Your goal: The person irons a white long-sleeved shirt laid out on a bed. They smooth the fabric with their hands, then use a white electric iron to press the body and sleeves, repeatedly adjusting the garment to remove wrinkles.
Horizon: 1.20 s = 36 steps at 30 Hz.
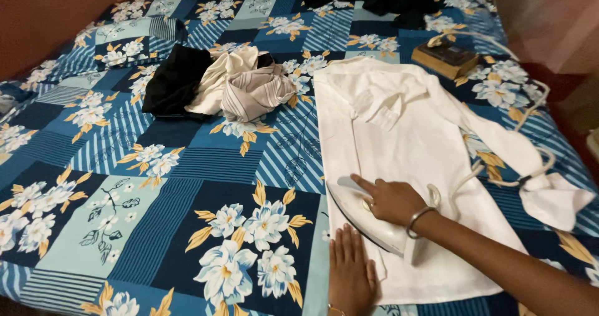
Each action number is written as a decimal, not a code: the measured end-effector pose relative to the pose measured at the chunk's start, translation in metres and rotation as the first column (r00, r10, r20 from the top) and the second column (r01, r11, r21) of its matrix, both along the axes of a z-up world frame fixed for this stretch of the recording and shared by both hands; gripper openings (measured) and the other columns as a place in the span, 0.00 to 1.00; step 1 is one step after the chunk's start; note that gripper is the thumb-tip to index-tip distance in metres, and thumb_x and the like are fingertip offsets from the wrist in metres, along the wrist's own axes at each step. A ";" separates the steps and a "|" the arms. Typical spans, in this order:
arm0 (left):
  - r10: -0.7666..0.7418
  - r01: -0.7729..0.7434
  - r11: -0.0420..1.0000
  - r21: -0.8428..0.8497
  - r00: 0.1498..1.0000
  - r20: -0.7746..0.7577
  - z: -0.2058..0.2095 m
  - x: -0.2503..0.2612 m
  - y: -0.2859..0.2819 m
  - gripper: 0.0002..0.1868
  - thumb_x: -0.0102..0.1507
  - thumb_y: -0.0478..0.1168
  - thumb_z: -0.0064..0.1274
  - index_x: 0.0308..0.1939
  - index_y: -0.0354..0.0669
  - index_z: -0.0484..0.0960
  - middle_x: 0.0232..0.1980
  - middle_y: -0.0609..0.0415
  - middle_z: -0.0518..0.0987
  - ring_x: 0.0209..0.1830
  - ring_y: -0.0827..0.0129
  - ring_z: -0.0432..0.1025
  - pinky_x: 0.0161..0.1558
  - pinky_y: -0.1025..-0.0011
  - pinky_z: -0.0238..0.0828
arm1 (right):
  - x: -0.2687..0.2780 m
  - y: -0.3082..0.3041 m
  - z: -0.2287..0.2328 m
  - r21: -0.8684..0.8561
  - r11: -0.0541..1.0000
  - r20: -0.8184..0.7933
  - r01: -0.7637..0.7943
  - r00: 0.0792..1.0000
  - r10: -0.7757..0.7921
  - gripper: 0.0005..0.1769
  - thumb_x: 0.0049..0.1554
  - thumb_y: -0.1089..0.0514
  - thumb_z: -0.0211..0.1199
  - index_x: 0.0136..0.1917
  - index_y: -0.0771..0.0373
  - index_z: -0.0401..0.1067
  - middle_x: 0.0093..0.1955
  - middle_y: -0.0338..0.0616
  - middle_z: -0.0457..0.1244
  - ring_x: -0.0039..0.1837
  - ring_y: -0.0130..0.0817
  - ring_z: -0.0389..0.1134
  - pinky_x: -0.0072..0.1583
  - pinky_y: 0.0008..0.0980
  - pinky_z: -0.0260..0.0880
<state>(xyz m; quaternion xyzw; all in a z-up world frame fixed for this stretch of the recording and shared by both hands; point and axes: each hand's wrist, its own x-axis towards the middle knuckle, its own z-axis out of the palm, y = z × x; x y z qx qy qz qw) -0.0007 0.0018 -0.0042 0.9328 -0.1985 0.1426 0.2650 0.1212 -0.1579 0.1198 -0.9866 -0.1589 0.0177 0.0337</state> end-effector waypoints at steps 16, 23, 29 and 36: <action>0.003 -0.003 1.000 0.005 0.999 0.040 -0.003 0.002 0.002 0.36 0.69 0.48 0.37 0.74 0.22 0.57 0.80 0.26 0.50 0.81 0.33 0.42 0.76 0.44 0.31 | 0.036 0.019 0.005 0.033 0.999 -0.091 0.017 0.996 -0.013 0.35 0.62 0.43 0.51 0.80 0.38 0.49 0.47 0.51 0.69 0.47 0.49 0.72 0.49 0.49 0.73; -0.002 -0.004 0.997 0.071 0.996 0.090 -0.046 0.014 -0.004 0.41 0.68 0.51 0.39 0.75 0.20 0.55 0.80 0.25 0.48 0.81 0.32 0.39 0.74 0.42 0.28 | 0.015 0.008 0.001 0.016 0.999 -0.063 0.048 0.997 -0.047 0.38 0.60 0.43 0.52 0.81 0.36 0.47 0.48 0.50 0.68 0.44 0.49 0.73 0.48 0.48 0.74; 0.037 -0.051 0.991 0.127 0.993 0.114 -0.040 0.011 -0.006 0.38 0.70 0.50 0.37 0.75 0.20 0.56 0.82 0.26 0.48 0.83 0.33 0.38 0.77 0.43 0.27 | 0.124 0.049 -0.009 0.074 0.984 0.009 0.164 0.986 -0.165 0.37 0.58 0.46 0.54 0.80 0.41 0.54 0.46 0.54 0.70 0.48 0.51 0.73 0.50 0.50 0.74; 0.007 -0.007 1.000 0.006 0.999 -0.034 -0.019 0.006 -0.002 0.40 0.68 0.48 0.39 0.76 0.20 0.56 0.82 0.26 0.48 0.83 0.34 0.39 0.77 0.44 0.28 | 0.147 0.060 -0.015 0.104 0.986 0.018 0.133 0.991 -0.135 0.38 0.57 0.49 0.55 0.80 0.43 0.54 0.47 0.53 0.71 0.49 0.51 0.74 0.51 0.49 0.74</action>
